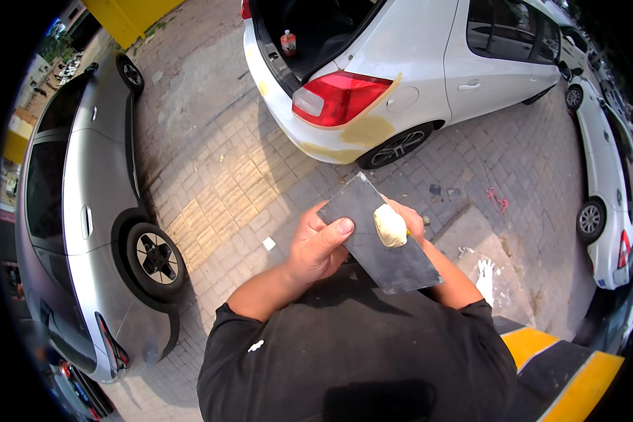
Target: The person prepares a body filler mixture by scooping filler from a can and adding a hardener from a tube onto a metal mixing board. They mix the two components thoroughly with a putty knife. Finally, they apply the mixed filler to a damaged area on the rear bumper of a white car.
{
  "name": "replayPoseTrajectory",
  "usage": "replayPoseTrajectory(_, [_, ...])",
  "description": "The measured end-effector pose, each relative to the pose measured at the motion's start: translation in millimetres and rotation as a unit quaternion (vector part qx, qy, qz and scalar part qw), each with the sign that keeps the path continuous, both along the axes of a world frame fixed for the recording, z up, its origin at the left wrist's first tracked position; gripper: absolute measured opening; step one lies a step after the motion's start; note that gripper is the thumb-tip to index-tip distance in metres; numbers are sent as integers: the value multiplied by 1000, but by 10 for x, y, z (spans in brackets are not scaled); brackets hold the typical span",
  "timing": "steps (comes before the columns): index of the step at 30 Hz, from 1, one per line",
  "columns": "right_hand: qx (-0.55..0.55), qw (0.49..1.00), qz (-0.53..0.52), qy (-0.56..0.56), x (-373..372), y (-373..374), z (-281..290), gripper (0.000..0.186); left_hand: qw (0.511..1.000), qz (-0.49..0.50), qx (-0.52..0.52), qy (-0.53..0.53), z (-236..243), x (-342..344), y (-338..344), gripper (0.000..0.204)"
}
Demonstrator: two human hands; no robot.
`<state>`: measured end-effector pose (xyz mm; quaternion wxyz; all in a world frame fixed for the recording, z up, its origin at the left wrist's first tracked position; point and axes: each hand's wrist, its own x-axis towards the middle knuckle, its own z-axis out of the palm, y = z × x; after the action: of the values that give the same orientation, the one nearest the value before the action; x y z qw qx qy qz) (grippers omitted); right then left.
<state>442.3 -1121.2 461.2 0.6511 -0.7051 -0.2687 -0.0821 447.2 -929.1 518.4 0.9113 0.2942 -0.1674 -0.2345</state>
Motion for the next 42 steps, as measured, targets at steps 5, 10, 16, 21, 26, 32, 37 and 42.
replayPoseTrajectory(5, [200,949,-244,-22,-19,-134,251,23,995,90,-24,30,-164,33,50,42])
replayPoseTrajectory(10, [-172,906,-259,-287,17,-211,722,29,964,239,101,-62,-316,-29,52,36])
replayPoseTrajectory(16, [-308,859,-150,-380,7,99,887,34,925,308,197,-106,-348,-80,71,31])
replayPoseTrajectory(21, [-315,873,-135,-347,-2,252,827,34,909,322,190,-184,-300,-77,82,29])
replayPoseTrajectory(26, [-300,877,-132,-350,14,290,850,36,905,343,180,-179,-338,-79,127,28])
replayPoseTrajectory(32, [-295,874,-142,-358,52,290,835,37,908,339,186,-163,-331,-81,165,28])
replayPoseTrajectory(37, [-297,887,-130,-329,48,313,827,35,905,343,192,-163,-335,-78,180,28])
replayPoseTrajectory(42, [-287,885,-143,-338,71,330,870,36,890,353,204,-202,-340,-93,180,28])
